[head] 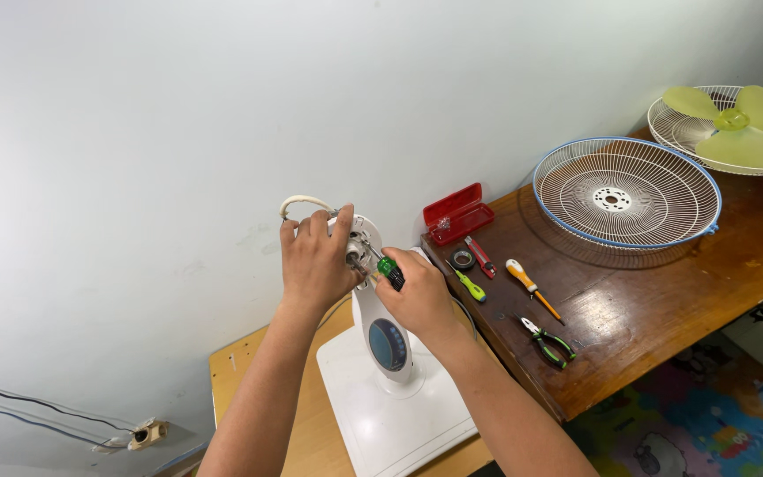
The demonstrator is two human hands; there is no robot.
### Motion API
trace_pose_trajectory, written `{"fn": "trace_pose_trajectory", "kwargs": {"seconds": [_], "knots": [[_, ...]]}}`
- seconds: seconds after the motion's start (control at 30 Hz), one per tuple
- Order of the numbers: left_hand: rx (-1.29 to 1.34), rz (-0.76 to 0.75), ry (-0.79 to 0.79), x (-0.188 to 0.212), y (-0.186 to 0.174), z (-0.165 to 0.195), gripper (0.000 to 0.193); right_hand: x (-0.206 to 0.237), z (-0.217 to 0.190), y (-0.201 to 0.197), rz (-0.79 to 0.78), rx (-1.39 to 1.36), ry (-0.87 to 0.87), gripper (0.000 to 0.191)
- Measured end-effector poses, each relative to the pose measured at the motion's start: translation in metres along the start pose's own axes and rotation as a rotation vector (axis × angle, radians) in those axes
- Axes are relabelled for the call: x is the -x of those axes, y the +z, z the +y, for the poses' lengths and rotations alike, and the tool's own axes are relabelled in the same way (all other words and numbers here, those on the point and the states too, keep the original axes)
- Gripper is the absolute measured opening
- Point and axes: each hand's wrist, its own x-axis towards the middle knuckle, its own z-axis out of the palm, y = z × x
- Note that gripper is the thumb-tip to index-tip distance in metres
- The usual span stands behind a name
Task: The person uses a screwdriver to unscrew and remove the rear motor housing cover of a pedestal fan, then attaches the front grille to the fan head. They then work on the blade nut at the hub and handle the fan blades and rear grille, fitting the blades back onto the motor shaft.
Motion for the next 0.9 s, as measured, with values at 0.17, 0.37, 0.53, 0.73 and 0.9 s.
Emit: {"fn": "trace_pose_trajectory", "kwargs": {"seconds": [0.17, 0.37, 0.53, 0.73, 0.9], "knots": [[0.027, 0.028, -0.009, 0.0, -0.005, -0.018, 0.088, -0.01, -0.021, 0.013, -0.035, 0.149, -0.045, 0.04], [0.049, 0.039, -0.028, -0.001, -0.01, -0.029, 0.085, -0.02, -0.035, 0.02, -0.094, 0.249, -0.08, 0.042], [0.057, 0.002, -0.041, -0.002, -0.007, -0.035, 0.089, -0.024, -0.035, 0.025, -0.091, 0.282, -0.124, 0.041], [0.042, 0.025, -0.025, -0.002, -0.005, -0.045, 0.085, -0.032, -0.04, 0.039, -0.113, 0.215, 0.013, 0.046], [0.066, -0.039, -0.064, 0.004, -0.016, -0.056, 0.094, -0.027, -0.046, 0.047, -0.137, 0.014, 0.161, 0.056]]}}
